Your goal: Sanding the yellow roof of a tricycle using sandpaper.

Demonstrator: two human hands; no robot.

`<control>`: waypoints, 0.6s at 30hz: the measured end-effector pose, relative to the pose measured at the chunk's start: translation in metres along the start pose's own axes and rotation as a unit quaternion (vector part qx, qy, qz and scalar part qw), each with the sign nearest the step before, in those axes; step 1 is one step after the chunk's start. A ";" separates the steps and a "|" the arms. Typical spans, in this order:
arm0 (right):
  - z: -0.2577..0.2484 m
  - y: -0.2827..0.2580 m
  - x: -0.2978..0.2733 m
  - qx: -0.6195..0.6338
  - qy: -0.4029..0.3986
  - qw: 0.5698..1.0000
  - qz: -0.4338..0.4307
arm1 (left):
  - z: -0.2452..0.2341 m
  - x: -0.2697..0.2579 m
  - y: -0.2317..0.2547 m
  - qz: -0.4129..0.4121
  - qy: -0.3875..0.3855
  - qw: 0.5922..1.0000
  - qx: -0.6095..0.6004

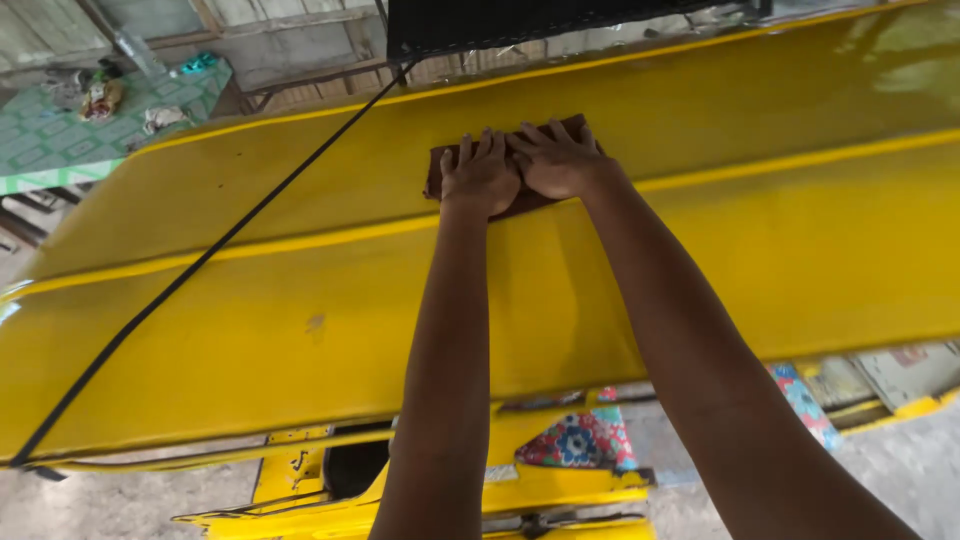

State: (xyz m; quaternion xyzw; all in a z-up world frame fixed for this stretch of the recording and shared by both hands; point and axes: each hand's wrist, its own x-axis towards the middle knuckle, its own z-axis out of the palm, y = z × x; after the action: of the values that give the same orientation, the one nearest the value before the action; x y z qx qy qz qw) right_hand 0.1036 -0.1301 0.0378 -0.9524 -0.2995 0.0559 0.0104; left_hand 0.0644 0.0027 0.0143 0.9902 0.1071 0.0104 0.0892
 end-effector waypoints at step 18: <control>-0.013 0.024 -0.002 -0.003 -0.034 0.999 0.011 | 0.013 0.031 0.021 -0.011 0.006 1.000 -0.016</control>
State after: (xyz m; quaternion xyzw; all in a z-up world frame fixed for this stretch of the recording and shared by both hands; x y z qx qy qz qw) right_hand 0.1172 -0.1510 0.0500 -0.9533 -0.2892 0.0873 -0.0034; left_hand 0.0993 -0.0131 0.0053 0.9873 0.1184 0.0170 0.1042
